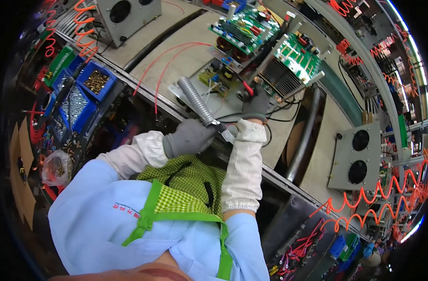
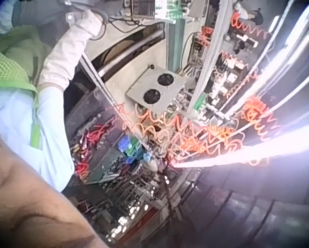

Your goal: Assembling and connecting wires to electronic circuit boards on a production line.

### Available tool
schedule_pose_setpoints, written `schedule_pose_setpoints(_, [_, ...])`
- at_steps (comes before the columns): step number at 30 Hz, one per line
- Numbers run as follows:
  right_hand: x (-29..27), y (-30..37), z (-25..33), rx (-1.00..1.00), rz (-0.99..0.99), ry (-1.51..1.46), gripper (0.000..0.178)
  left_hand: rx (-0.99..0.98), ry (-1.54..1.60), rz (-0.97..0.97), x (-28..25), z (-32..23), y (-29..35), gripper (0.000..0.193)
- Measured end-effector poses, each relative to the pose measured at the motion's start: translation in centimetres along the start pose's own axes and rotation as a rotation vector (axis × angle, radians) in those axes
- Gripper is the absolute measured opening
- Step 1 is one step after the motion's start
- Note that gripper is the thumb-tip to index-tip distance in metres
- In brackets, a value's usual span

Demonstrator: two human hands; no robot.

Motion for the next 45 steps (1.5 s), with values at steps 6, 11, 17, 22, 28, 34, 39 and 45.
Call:
schedule_pose_setpoints(6, [-0.6,1.1,-1.4,0.411,-0.167,-0.445,0.010,-0.086,0.664,0.387,-0.4,1.3,3.3,0.023])
schedule_pose_setpoints(11, [0.7,3.4,5.5,-0.477,-0.035,0.584,0.020,-0.221,0.165,-0.222,-3.5,6.9,1.8,0.018])
schedule_pose_setpoints(17, [0.7,3.4,5.6,-0.430,-0.048,0.506,0.024,-0.080,0.248,-0.320,-2.6,5.7,-0.5,0.022])
schedule_pose_setpoints(22, [0.0,3.1,5.3,-0.613,-0.011,0.678,0.030,-0.689,1.080,0.021,2.2,7.2,-0.4,0.012])
schedule_pose_setpoints(28, [-1.0,2.1,4.7,-0.718,-0.075,0.763,0.033,-0.701,1.406,0.364,4.5,1.3,0.2,0.013])
schedule_pose_setpoints(34, [-1.5,2.3,5.3,-0.575,-0.112,0.984,0.040,0.089,1.214,0.453,-4.5,-5.6,-2.7,0.031])
schedule_pose_setpoints(39, [-1.5,2.8,5.6,-0.564,0.000,0.879,0.037,-0.757,1.376,0.121,-0.5,2.8,-10.6,0.027])
schedule_pose_setpoints(45, [-3.4,-1.6,-0.5,-0.413,-0.107,0.546,0.021,-0.918,1.649,-0.008,3.5,0.9,-11.6,0.028])
Point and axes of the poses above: each hand's wrist, its own y-axis away from the middle knuckle, its own x-axis out of the palm, z = x × y, the point moved 9 cm from there along -y, towards the middle knuckle, and after that the axes turned 12 degrees about -z, right-handed, at the moved point
